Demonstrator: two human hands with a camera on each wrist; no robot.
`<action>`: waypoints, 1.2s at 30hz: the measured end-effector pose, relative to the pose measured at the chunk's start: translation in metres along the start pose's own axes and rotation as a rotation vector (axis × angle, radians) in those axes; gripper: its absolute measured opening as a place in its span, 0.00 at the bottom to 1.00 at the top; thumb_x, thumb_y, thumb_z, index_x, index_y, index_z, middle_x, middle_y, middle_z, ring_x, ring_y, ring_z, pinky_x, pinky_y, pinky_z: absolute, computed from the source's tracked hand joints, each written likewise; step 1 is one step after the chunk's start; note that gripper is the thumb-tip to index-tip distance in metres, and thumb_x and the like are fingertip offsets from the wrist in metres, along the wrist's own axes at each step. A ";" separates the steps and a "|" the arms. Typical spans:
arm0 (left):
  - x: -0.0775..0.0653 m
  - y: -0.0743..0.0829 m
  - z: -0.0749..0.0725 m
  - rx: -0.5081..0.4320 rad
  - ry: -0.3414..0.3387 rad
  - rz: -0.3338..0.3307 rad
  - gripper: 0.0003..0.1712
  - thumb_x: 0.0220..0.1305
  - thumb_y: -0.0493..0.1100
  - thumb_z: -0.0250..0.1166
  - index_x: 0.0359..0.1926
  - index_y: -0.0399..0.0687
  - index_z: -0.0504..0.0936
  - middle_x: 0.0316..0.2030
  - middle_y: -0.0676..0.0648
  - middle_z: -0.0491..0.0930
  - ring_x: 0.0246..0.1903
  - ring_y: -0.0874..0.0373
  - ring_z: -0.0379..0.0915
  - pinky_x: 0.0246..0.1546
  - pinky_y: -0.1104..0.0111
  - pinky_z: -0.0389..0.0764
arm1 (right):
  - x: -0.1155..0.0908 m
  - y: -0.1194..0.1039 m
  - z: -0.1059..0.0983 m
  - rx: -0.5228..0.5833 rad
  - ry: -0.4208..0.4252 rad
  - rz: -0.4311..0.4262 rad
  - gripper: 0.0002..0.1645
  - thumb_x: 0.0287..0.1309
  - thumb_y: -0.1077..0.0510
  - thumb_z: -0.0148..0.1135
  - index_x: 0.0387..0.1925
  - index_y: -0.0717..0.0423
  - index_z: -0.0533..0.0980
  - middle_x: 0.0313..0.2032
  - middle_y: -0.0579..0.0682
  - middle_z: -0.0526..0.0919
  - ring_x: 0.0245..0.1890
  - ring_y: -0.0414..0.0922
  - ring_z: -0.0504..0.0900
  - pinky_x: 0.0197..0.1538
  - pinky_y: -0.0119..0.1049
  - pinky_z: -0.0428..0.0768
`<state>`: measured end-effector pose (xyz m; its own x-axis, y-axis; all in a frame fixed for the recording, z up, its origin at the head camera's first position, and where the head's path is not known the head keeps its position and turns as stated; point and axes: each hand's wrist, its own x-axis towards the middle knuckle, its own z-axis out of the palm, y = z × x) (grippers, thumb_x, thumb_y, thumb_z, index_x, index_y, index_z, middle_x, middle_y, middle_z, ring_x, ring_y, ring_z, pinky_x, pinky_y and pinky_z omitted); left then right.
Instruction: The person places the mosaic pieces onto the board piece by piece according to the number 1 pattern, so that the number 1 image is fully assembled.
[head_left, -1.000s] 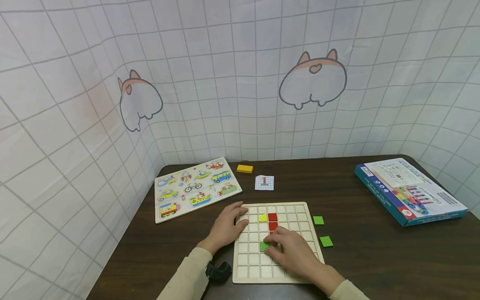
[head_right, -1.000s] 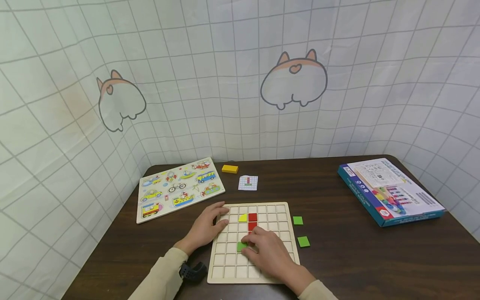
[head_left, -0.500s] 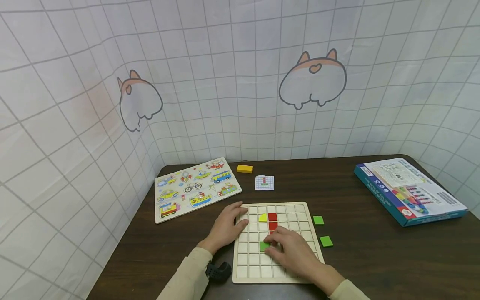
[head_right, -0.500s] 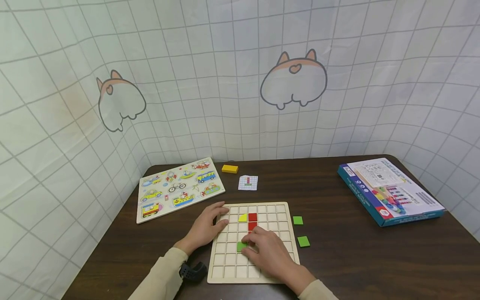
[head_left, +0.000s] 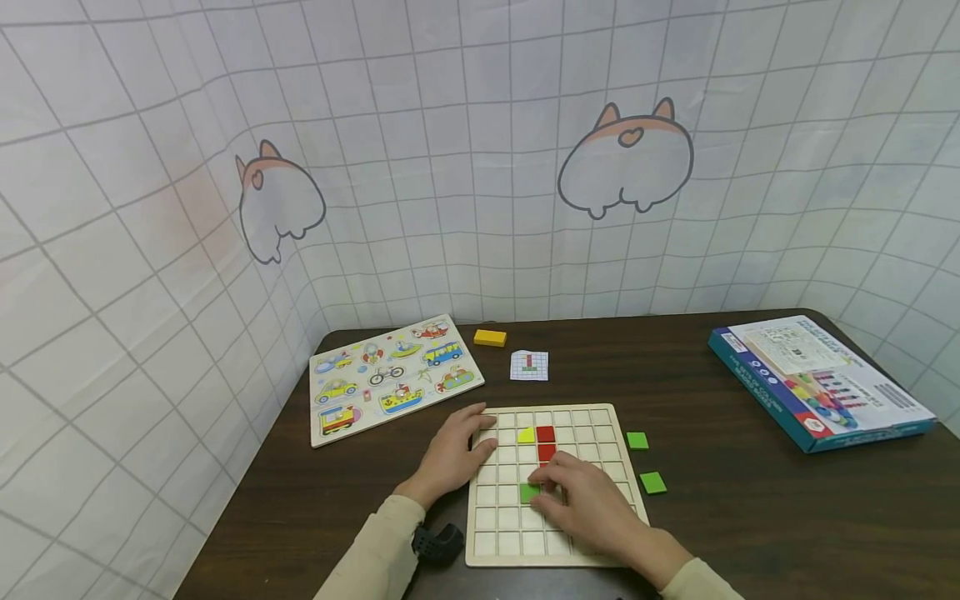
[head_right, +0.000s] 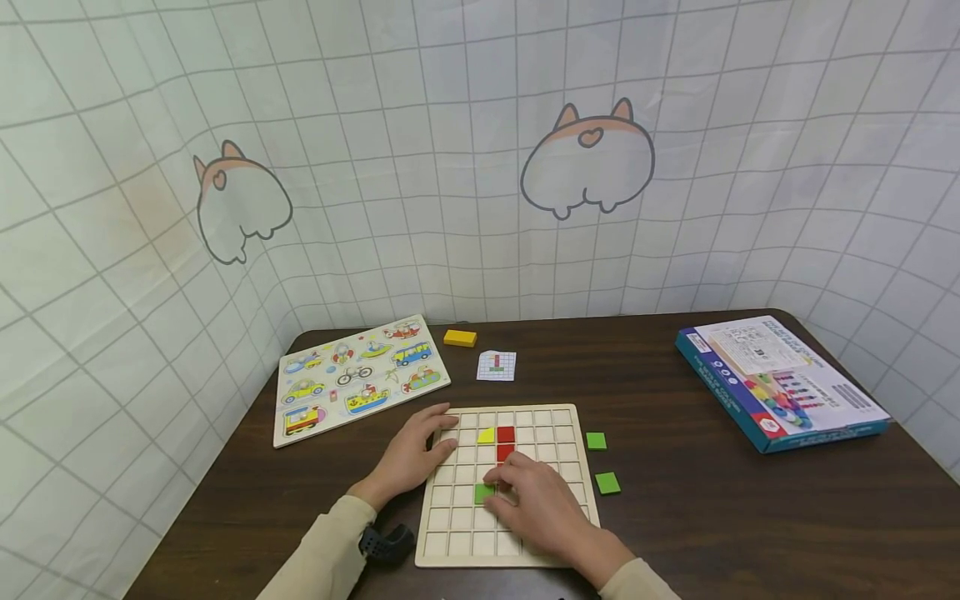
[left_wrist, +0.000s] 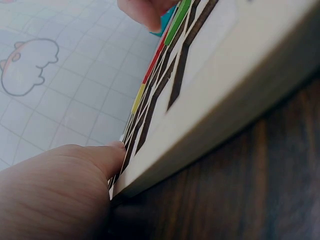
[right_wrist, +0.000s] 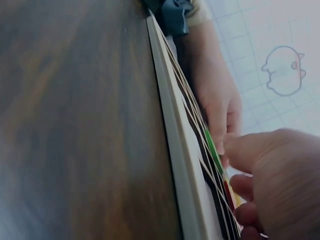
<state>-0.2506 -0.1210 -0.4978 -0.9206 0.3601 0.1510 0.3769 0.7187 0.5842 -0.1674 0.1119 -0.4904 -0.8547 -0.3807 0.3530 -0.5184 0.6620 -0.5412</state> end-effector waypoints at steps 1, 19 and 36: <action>0.000 0.000 0.000 0.000 -0.002 -0.004 0.22 0.70 0.51 0.61 0.61 0.51 0.78 0.70 0.48 0.63 0.70 0.48 0.55 0.68 0.49 0.63 | 0.000 0.000 -0.001 0.009 0.004 0.007 0.08 0.55 0.51 0.72 0.38 0.42 0.84 0.31 0.32 0.73 0.27 0.33 0.70 0.31 0.26 0.71; 0.000 -0.001 0.000 -0.020 -0.001 0.010 0.22 0.69 0.50 0.62 0.61 0.50 0.78 0.70 0.47 0.63 0.70 0.47 0.55 0.67 0.48 0.63 | 0.002 0.022 -0.023 0.035 0.117 0.045 0.08 0.56 0.57 0.71 0.39 0.44 0.84 0.39 0.35 0.79 0.29 0.33 0.70 0.31 0.28 0.74; 0.000 -0.003 0.001 -0.022 0.009 0.019 0.21 0.70 0.49 0.62 0.61 0.50 0.78 0.70 0.47 0.63 0.70 0.46 0.56 0.67 0.49 0.64 | 0.001 0.055 -0.054 -0.023 0.241 0.138 0.10 0.59 0.59 0.69 0.43 0.53 0.84 0.42 0.45 0.81 0.27 0.38 0.71 0.28 0.31 0.72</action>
<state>-0.2519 -0.1219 -0.5004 -0.9141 0.3685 0.1691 0.3923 0.6987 0.5983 -0.1958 0.1829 -0.4788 -0.8843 -0.1232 0.4503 -0.3947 0.7126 -0.5800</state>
